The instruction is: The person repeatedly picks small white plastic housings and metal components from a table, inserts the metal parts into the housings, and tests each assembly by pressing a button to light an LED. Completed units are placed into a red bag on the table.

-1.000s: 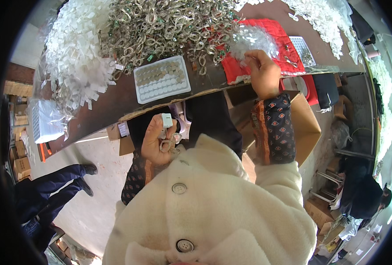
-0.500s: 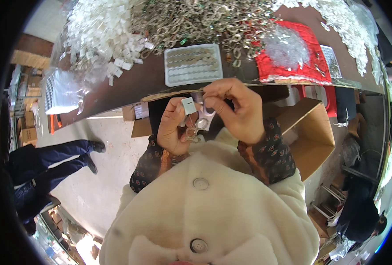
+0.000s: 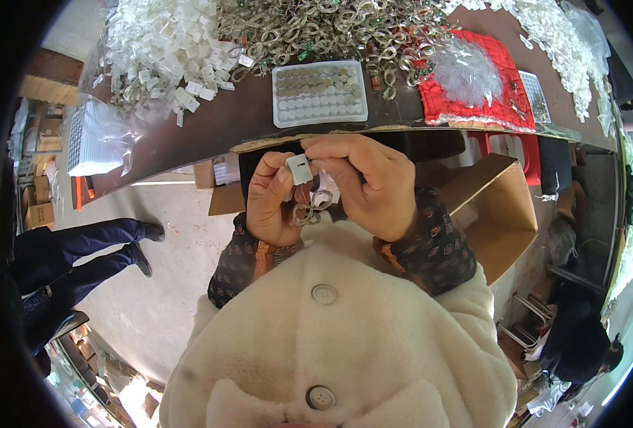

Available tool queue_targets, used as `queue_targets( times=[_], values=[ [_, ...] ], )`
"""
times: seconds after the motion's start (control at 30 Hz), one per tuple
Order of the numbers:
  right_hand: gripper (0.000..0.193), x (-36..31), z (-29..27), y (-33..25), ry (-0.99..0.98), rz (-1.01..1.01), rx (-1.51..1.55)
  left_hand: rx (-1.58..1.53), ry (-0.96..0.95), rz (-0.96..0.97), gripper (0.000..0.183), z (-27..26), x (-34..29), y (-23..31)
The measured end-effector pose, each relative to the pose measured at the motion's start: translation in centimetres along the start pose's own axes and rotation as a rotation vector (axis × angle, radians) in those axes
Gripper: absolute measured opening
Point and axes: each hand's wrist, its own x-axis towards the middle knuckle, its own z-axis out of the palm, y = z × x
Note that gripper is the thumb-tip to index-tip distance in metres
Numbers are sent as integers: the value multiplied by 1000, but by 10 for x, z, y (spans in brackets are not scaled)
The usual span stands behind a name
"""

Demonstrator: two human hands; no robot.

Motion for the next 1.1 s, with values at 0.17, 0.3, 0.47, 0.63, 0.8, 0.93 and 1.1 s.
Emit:
queue_targets(
  times=[0.17,0.3,0.47,0.63,0.8,0.93,1.1],
  values=[
    [9,-2,8,-1,-92,89,11,-30,14,34,19,2,-2,1],
    [15,-2,8,2,-133,87,-20,36,0,41,19,0,-1,5],
    [14,7,10,2,-177,256,268,-9,32,30,16,-4,1,13],
    [12,25,15,-3,-359,153,79,-10,62,62,16,-12,-1,25],
    [10,52,60,-2,-433,175,207,38,215,162,12,-35,-5,48],
    [20,82,126,17,-274,-59,-138,-73,331,261,33,-62,-4,78],
    [29,109,186,48,-147,-84,-556,-3,419,328,11,-80,-13,95]
  ],
)
